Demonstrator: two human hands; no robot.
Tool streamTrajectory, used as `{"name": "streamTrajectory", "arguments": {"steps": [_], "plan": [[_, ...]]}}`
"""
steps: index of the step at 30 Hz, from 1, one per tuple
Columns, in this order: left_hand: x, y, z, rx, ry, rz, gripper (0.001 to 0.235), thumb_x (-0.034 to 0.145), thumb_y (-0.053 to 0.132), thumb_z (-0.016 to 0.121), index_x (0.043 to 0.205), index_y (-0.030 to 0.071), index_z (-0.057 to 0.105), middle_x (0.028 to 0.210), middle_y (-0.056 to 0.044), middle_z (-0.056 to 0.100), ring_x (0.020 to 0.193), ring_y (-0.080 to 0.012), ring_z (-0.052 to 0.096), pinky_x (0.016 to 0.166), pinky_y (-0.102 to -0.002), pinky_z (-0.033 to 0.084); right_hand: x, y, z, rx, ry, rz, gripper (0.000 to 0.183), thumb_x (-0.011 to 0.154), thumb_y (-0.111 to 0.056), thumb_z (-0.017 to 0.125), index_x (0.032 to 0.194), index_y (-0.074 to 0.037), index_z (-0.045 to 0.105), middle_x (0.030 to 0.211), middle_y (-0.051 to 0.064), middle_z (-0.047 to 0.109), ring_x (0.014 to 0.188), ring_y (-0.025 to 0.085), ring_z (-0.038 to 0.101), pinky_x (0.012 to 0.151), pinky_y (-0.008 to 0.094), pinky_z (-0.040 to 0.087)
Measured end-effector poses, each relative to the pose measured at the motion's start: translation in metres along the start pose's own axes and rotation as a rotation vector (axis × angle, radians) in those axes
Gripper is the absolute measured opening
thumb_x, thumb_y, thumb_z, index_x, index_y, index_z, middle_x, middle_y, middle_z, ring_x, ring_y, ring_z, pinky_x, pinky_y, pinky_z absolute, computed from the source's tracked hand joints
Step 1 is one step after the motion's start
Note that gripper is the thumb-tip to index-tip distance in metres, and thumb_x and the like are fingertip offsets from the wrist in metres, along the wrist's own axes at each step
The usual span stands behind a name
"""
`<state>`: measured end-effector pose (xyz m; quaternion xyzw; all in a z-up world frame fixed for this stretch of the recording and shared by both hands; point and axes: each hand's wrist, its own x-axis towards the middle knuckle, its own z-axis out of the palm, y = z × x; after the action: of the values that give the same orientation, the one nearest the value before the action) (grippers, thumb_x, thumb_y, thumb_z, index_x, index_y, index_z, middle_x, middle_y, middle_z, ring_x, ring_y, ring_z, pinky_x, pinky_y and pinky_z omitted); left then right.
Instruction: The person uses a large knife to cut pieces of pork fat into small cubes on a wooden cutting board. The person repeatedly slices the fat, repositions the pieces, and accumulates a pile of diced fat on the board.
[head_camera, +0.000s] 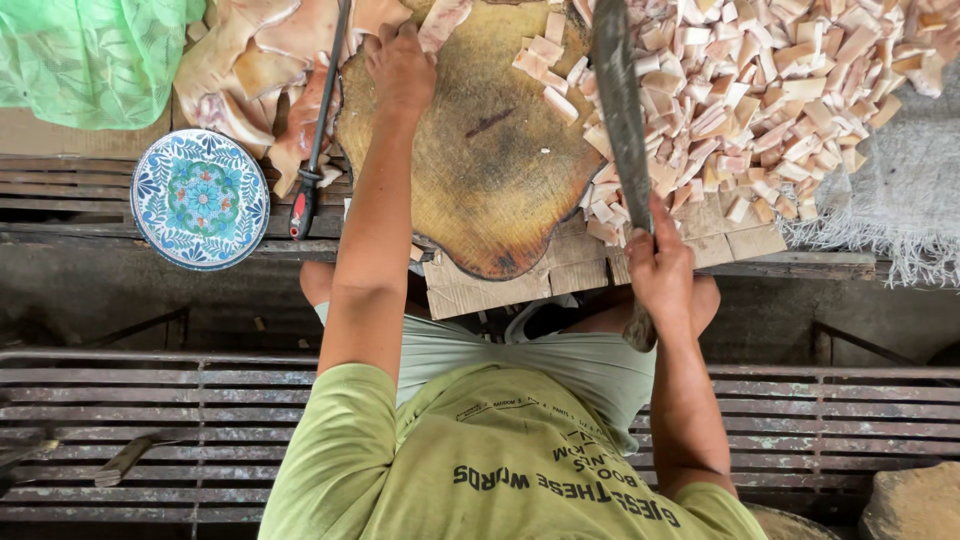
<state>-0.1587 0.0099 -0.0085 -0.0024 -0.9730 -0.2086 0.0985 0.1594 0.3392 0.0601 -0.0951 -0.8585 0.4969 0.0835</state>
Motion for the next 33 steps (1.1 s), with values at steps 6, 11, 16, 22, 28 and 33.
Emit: {"name": "streamTrajectory", "arguments": {"steps": [6, 11, 16, 22, 28, 33], "plan": [[-0.052, 0.031, -0.031, -0.232, -0.228, 0.131, 0.016, 0.105, 0.019, 0.067, 0.120, 0.016, 0.071, 0.091, -0.005, 0.072, 0.066, -0.0127, 0.063, 0.055, -0.031, 0.054, -0.034, 0.011, 0.014, 0.231, -0.060, 0.132, 0.058, 0.102, 0.001, 0.047, 0.159, -0.010, 0.043, 0.080, 0.003, 0.062, 0.061, 0.007, 0.053, 0.055, 0.023, 0.048], [-0.164, 0.045, -0.056, -0.390, -0.319, 0.352, 0.029, 0.098, 0.006, 0.064, 0.121, 0.018, 0.074, 0.101, -0.008, 0.075, 0.071, -0.0187, 0.069, 0.066, -0.033, 0.061, -0.063, 0.008, 0.021, 0.329, -0.051, 0.143, 0.066, 0.096, 0.006, 0.048, 0.161, -0.010, 0.040, 0.079, 0.001, 0.060, 0.062, 0.006, 0.051, 0.054, 0.022, 0.046], [-0.225, 0.034, -0.074, -0.318, -0.155, 0.583, 0.036, 0.087, 0.004, 0.070, 0.122, 0.010, 0.074, 0.128, -0.009, 0.071, 0.114, -0.0322, 0.065, 0.103, -0.045, 0.051, -0.083, -0.009, 0.010, 0.244, -0.040, -0.039, 0.064, 0.101, 0.010, 0.048, 0.163, -0.005, 0.039, 0.089, 0.003, 0.063, 0.071, 0.007, 0.053, 0.063, 0.023, 0.048], [-0.231, 0.025, -0.093, -0.382, -0.188, 0.564, 0.048, 0.084, 0.028, 0.083, 0.123, 0.004, 0.070, 0.125, -0.018, 0.066, 0.115, -0.0370, 0.059, 0.101, -0.052, 0.044, -0.094, -0.040, -0.019, 0.033, 0.229, -0.479, 0.059, 0.110, 0.011, 0.050, 0.164, -0.007, 0.035, 0.091, 0.009, 0.067, 0.068, 0.010, 0.062, 0.061, 0.025, 0.054], [-0.241, 0.027, -0.086, -0.316, -0.200, 0.425, 0.040, 0.087, 0.024, 0.080, 0.120, 0.005, 0.069, 0.118, -0.014, 0.069, 0.111, -0.0374, 0.060, 0.099, -0.048, 0.049, -0.078, -0.030, 0.012, -0.298, 0.066, -0.553, 0.066, 0.096, 0.005, 0.059, 0.158, -0.004, 0.039, 0.088, 0.019, 0.070, 0.067, 0.029, 0.064, 0.062, 0.039, 0.054], [-0.244, 0.034, -0.082, -0.323, -0.169, 0.352, 0.035, 0.087, 0.019, 0.078, 0.118, 0.005, 0.070, 0.113, -0.015, 0.069, 0.108, -0.0376, 0.060, 0.097, -0.050, 0.048, -0.081, -0.028, 0.010, -0.439, -0.106, -0.387, 0.064, 0.090, 0.000, 0.061, 0.153, -0.005, 0.050, 0.087, 0.025, 0.071, 0.073, 0.038, 0.070, 0.070, 0.045, 0.058]]}}
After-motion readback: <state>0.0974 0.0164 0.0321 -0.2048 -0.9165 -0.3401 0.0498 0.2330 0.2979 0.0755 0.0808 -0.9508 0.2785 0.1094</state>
